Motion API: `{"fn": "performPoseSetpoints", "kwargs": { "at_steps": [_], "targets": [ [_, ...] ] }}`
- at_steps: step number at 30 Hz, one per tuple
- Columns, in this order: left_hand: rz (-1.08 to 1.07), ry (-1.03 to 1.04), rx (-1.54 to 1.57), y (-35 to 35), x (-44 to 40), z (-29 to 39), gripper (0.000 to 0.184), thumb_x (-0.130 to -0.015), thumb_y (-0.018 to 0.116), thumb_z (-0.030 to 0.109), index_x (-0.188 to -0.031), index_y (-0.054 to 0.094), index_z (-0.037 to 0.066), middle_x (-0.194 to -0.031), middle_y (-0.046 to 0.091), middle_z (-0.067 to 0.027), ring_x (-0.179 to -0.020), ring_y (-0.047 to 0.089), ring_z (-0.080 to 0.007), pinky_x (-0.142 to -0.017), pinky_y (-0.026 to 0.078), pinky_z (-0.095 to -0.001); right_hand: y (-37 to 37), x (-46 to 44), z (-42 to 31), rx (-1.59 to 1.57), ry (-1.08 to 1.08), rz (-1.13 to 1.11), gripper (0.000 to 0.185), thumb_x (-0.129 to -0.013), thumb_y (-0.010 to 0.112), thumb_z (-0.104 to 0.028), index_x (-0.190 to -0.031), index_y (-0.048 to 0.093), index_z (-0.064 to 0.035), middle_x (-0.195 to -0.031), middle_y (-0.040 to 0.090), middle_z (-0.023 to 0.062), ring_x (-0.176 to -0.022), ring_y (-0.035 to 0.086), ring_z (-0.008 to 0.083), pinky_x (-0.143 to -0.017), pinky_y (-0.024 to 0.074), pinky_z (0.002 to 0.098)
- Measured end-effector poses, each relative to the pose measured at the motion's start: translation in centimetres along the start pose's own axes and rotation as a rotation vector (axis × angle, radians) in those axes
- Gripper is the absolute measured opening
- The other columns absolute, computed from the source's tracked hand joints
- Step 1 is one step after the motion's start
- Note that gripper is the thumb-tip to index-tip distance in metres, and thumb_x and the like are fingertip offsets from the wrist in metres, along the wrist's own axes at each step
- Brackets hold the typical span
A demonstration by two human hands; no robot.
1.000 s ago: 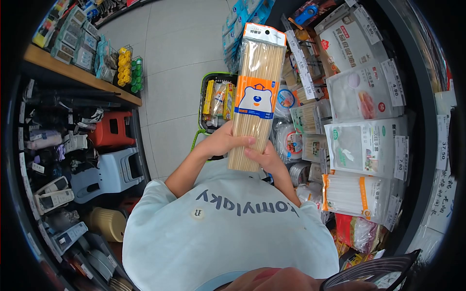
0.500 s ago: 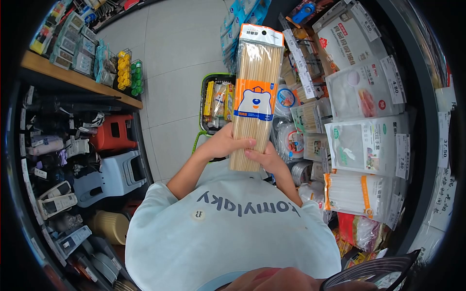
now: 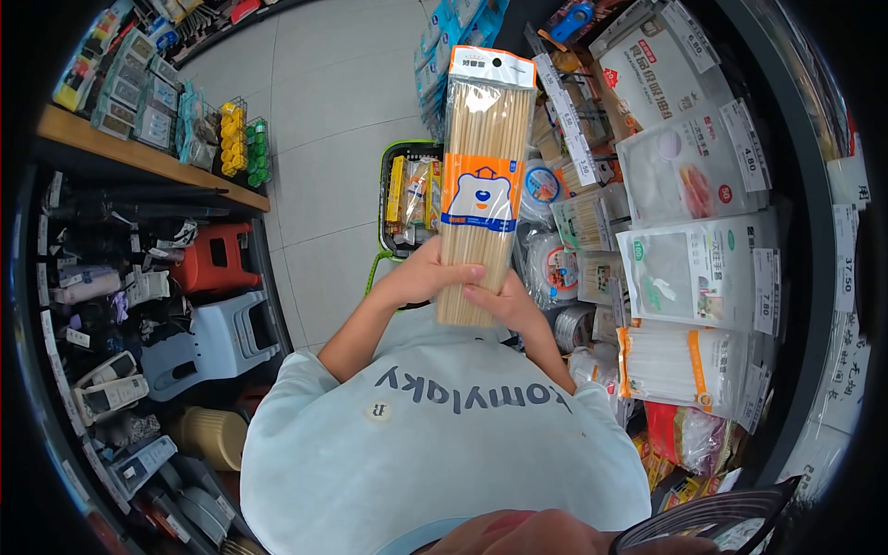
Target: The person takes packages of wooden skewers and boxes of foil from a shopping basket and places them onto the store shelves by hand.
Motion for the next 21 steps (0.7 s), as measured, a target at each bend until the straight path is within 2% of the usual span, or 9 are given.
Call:
{"fn": "performPoseSetpoints", "kwargs": {
  "at_steps": [4, 7, 9, 10, 11, 13, 15, 17, 21],
  "targets": [
    [0.021, 0.038, 0.002, 0.1, 0.2, 0.6, 0.032, -0.089, 0.070, 0.016, -0.117, 0.064, 0.002, -0.103, 0.067, -0.0030, -0.095, 0.061, -0.0101, -0.084, 0.051, -0.0292, -0.8, -0.3, -0.1, 0.204, -0.009, -0.037, 0.047, -0.091, 0.068, -0.024, -0.127, 0.053, 0.0027, -0.117, 0.061, 0.0084, -0.105, 0.058, 0.0162, -0.091, 0.0469, 0.0320],
    [0.003, 0.148, -0.295, -1.2, 0.0, 0.4, 0.031, -0.088, 0.070, 0.026, -0.107, 0.068, 0.001, -0.092, 0.071, -0.0096, -0.085, 0.067, -0.0183, -0.077, 0.053, -0.0337, -2.1, -0.9, -1.2, 0.219, -0.236, 0.141, 0.051, -0.091, 0.068, -0.025, -0.130, 0.050, 0.0019, -0.121, 0.059, 0.0108, -0.110, 0.056, 0.0174, -0.095, 0.0448, 0.0344],
    [-0.096, 0.003, -1.089, -1.5, 0.0, 0.2, 0.040, -0.086, 0.069, 0.039, -0.097, 0.069, 0.001, -0.083, 0.069, -0.0184, -0.076, 0.067, -0.0334, -0.071, 0.052, -0.0415, -3.8, -1.2, -1.8, -0.129, -0.474, 0.323, 0.052, -0.092, 0.067, -0.026, -0.131, 0.048, 0.0017, -0.125, 0.056, 0.0126, -0.114, 0.055, 0.0183, -0.097, 0.0433, 0.0362],
    [-0.108, -0.018, -1.109, -1.3, 0.1, 0.2, 0.046, -0.084, 0.068, 0.046, -0.090, 0.068, 0.001, -0.082, 0.067, -0.0223, -0.076, 0.063, -0.0425, -0.069, 0.051, -0.0467, -4.9, -1.4, -1.8, -0.155, -0.527, 0.392, 0.047, -0.094, 0.065, -0.022, -0.130, 0.050, 0.0027, -0.123, 0.058, 0.0125, -0.114, 0.056, 0.0185, -0.097, 0.0447, 0.0357],
    [-0.109, -0.002, -1.119, -1.2, 0.2, -0.4, 0.046, -0.084, 0.068, 0.046, -0.090, 0.068, 0.001, -0.082, 0.067, -0.0223, -0.076, 0.063, -0.0425, -0.069, 0.051, -0.0467, -5.8, -1.3, -1.4, -0.148, -0.544, 0.393, 0.047, -0.094, 0.065, -0.022, -0.130, 0.050, 0.0027, -0.123, 0.058, 0.0125, -0.114, 0.056, 0.0185, -0.097, 0.0447, 0.0357],
    [-0.081, -0.020, -1.213, -1.9, -0.3, -2.7, 0.043, -0.082, 0.071, 0.044, -0.087, 0.070, 0.002, -0.076, 0.066, -0.0208, -0.074, 0.065, -0.0384, -0.066, 0.050, -0.0433, -7.3, -0.9, 0.4, -0.392, -0.367, 0.339, 0.041, -0.095, 0.063, -0.018, -0.127, 0.053, 0.0044, -0.122, 0.061, 0.0116, -0.113, 0.059, 0.0191, -0.097, 0.0459, 0.0352],
    [-0.132, -0.139, -1.161, -2.0, -0.7, -3.4, 0.045, -0.081, 0.071, 0.043, -0.097, 0.065, 0.001, -0.094, 0.068, -0.0224, -0.090, 0.065, -0.0405, -0.076, 0.051, -0.0479, -6.9, -1.0, 1.0, -0.395, -0.363, 0.444, 0.035, -0.095, 0.062, -0.015, -0.124, 0.055, 0.0044, -0.121, 0.063, 0.0120, -0.111, 0.061, 0.0192, -0.097, 0.0472, 0.0347],
    [-0.134, -0.089, -1.186, -4.9, -1.9, -9.6, 0.047, -0.080, 0.073, 0.042, -0.101, 0.064, 0.001, -0.099, 0.068, -0.0222, -0.094, 0.064, -0.0397, -0.078, 0.051, -0.0479, -6.1, -1.7, -0.1, -0.398, -0.420, 0.463, 0.030, -0.096, 0.062, -0.013, -0.121, 0.058, 0.0042, -0.119, 0.064, 0.0128, -0.109, 0.062, 0.0187, -0.095, 0.0489, 0.0341],
    [-0.117, -0.171, -1.225, -6.4, -2.7, -11.1, 0.048, -0.080, 0.073, 0.043, -0.102, 0.063, 0.002, -0.098, 0.069, -0.0208, -0.094, 0.066, -0.0386, -0.079, 0.051, -0.0469, -6.2, -3.3, 1.3, -0.495, -0.317, 0.451, 0.028, -0.097, 0.061, -0.012, -0.119, 0.060, 0.0044, -0.114, 0.067, 0.0121, -0.104, 0.064, 0.0173, -0.090, 0.0509, 0.0328]
  ]
}}
Point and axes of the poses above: each hand's wrist, its own x-axis away from the middle knuckle, its own y-axis out of the palm, z = x × y, the point moved 4 cm from there along -x, towards the middle knuckle
